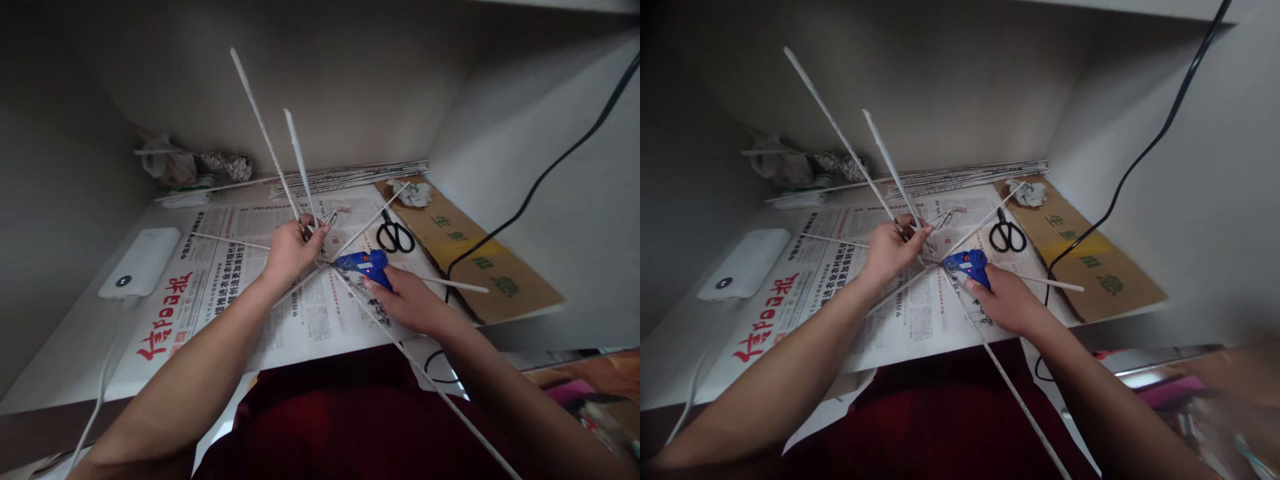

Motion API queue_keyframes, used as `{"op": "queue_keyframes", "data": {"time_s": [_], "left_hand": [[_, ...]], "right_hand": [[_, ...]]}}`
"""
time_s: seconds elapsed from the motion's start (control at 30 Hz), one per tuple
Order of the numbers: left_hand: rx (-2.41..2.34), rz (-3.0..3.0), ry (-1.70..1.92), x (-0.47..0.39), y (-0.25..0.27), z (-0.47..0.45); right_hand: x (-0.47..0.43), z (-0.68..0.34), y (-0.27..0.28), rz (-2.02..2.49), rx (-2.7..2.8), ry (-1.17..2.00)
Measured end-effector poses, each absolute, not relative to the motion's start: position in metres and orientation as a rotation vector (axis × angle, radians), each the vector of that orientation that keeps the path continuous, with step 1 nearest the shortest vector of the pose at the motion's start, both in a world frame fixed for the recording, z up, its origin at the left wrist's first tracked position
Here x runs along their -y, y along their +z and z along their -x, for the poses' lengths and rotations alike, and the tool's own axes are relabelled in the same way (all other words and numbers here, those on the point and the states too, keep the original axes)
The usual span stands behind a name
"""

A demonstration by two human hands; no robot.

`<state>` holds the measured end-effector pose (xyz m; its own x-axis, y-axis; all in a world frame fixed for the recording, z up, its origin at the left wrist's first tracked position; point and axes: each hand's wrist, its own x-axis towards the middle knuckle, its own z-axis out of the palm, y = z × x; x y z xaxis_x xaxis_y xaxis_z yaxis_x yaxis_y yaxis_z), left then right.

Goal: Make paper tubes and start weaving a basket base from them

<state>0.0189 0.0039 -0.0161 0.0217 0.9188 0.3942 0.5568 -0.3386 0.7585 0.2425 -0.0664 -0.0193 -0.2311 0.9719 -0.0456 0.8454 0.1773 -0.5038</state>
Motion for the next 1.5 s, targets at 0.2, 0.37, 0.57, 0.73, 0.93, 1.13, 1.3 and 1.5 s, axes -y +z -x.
{"op": "queue_keyframes", "data": {"time_s": [0.2, 0.37, 0.57, 0.73, 0.93, 1.13, 1.3, 1.5], "left_hand": [[-1.462, -1.927, 1.195, -0.006, -0.019, -0.018], [-1.454, -1.837, 1.171, -0.010, -0.020, -0.015], [-1.272, -1.622, 1.122, -0.013, -0.021, -0.012], [-1.230, -1.536, 1.117, -0.016, -0.023, -0.008], [-1.279, -1.545, 1.291, -0.014, -0.021, -0.009], [-1.311, -1.686, 1.299, -0.008, -0.020, -0.014], [-1.296, -1.670, 1.288, -0.006, -0.025, -0.018], [-1.289, -1.673, 1.305, -0.004, -0.026, -0.020]], "right_hand": [[0.066, -0.243, -0.019, 1.698, 2.188, 0.615], [0.066, -0.244, -0.019, 1.665, 2.191, 0.625], [0.067, -0.245, -0.022, 1.587, 2.149, 0.619], [0.067, -0.244, -0.019, 1.567, 2.149, 0.613], [0.067, -0.244, -0.019, 1.647, 2.174, 0.598], [0.067, -0.243, -0.018, 1.640, 2.186, 0.598], [0.067, -0.241, -0.016, 1.660, 2.190, 0.536], [0.071, -0.241, -0.011, 1.613, 2.159, 0.542]]}}
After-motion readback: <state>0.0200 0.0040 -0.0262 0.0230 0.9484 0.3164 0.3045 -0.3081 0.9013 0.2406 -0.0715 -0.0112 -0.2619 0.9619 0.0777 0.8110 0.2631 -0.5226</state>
